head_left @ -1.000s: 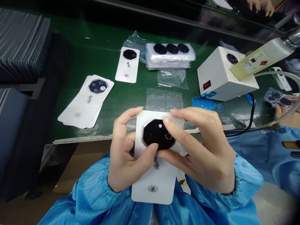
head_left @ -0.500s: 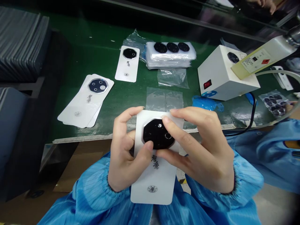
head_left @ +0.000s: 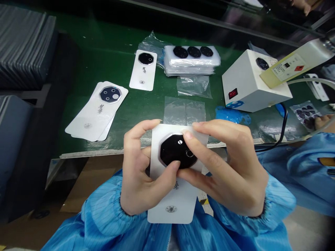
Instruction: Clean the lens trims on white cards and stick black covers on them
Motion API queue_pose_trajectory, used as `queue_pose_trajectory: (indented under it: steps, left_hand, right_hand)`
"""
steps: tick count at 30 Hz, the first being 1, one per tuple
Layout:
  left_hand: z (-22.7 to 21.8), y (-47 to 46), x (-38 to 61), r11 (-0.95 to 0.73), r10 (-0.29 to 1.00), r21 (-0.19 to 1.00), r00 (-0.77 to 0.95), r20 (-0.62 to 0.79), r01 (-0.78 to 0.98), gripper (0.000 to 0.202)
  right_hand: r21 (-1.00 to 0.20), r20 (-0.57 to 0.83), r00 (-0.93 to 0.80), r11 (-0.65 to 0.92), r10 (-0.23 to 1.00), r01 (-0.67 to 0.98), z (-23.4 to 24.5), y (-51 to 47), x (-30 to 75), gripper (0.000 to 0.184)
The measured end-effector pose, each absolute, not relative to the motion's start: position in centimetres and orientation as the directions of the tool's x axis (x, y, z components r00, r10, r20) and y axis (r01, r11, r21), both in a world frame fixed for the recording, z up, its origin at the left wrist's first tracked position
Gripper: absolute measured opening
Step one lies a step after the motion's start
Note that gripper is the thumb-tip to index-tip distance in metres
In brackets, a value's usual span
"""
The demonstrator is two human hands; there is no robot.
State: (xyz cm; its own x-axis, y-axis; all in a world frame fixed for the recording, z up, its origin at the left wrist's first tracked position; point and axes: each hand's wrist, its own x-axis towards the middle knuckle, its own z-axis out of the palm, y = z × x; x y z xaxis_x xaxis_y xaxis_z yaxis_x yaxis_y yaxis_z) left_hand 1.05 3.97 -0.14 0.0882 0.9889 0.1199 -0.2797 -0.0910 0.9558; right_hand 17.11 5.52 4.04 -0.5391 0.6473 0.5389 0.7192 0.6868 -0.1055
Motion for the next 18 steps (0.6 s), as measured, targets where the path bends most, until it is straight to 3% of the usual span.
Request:
queue_pose_trajectory:
  steps: [5, 10, 18]
  left_hand:
    - [-0.14, 4.08, 0.97, -0.097, 0.987, 0.975, 0.104, 0.12, -0.201, 0.056]
    - [0.07, 4.42, 1.26, -0.143, 0.981, 0.954, 0.09, 0.172, -0.264, 0.045]
    - [-0.11, 4.03, 1.25, -0.098, 0.978, 0.909, 0.128, 0.163, -0.405, 0.046]
  right_hand:
    - [-0.11, 0.534, -0.537, 0.683, 0.653, 0.722, 4.05, 5.54, 17.05, 0.031]
    - [-0.126, 0.535, -0.533, 0.686, 0.655, 0.717, 3.98, 5.44, 17.19, 0.033]
    - [-0.125, 0.542, -0.53, 0.687, 0.652, 0.716, 3.95, 5.61, 17.11, 0.032]
